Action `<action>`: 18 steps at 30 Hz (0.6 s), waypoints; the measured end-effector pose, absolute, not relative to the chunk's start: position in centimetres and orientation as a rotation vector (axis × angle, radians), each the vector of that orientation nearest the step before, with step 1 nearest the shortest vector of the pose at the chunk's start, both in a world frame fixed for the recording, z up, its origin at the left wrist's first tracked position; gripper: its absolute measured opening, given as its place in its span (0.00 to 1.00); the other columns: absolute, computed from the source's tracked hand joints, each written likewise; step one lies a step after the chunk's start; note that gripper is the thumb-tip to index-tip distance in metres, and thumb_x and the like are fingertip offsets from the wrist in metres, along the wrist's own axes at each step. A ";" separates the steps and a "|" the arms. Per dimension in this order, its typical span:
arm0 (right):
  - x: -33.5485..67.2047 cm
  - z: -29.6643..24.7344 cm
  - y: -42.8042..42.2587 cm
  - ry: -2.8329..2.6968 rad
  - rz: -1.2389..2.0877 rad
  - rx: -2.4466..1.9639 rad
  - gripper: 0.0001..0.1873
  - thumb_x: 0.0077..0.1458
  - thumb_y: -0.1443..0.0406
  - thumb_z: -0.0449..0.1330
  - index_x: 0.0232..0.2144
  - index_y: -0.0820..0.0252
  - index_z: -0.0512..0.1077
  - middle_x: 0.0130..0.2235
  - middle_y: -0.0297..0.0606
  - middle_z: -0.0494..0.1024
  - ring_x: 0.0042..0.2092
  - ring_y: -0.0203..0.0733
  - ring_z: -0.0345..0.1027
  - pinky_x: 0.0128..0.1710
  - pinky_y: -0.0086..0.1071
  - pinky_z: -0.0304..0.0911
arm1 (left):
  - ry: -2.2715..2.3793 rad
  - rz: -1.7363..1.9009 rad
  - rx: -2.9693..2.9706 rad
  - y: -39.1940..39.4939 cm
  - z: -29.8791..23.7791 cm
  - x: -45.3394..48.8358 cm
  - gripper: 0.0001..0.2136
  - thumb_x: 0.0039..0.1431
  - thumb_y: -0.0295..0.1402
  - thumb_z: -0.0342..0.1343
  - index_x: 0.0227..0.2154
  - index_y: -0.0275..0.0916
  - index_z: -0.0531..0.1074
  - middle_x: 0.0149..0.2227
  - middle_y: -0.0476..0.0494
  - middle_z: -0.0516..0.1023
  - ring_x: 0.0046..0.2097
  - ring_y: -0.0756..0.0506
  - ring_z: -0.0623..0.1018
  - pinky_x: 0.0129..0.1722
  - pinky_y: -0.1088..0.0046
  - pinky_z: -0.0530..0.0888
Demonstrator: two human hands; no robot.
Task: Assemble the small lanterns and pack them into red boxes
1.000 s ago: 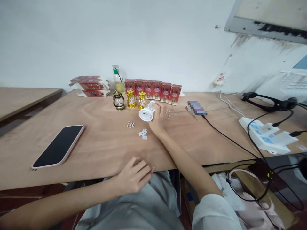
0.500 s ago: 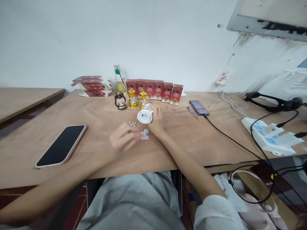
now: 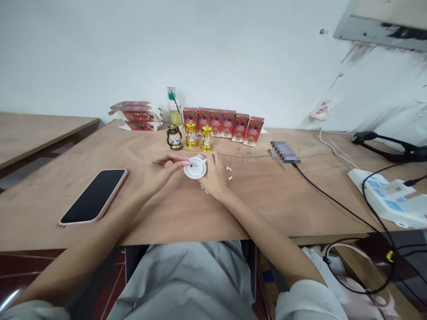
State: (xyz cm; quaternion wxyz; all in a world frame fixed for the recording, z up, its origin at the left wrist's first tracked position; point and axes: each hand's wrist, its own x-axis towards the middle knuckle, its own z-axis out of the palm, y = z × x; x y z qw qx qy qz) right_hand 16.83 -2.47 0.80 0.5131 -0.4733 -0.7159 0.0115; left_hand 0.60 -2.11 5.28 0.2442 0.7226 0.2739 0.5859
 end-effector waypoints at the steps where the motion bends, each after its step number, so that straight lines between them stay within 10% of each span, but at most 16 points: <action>1: 16.8 0.8 -2.5 -1.712 0.035 -1.143 0.21 0.48 0.61 0.62 0.45 0.58 0.65 0.45 0.44 0.70 0.47 0.50 0.64 0.44 0.42 0.63 | 0.744 1.592 2.020 -2.1 5.3 0.6 0.07 0.50 0.37 0.64 0.28 0.39 0.78 0.29 0.48 0.81 0.27 0.52 0.73 0.28 0.75 0.69; 18: 16.9 1.1 -2.8 -1.743 -0.014 -1.126 0.21 0.50 0.60 0.61 0.46 0.60 0.65 0.45 0.46 0.69 0.46 0.51 0.64 0.44 0.43 0.64 | 0.537 1.658 2.407 -1.3 4.0 0.2 0.06 0.57 0.35 0.59 0.29 0.43 0.80 0.30 0.47 0.70 0.31 0.52 0.69 0.29 0.74 0.66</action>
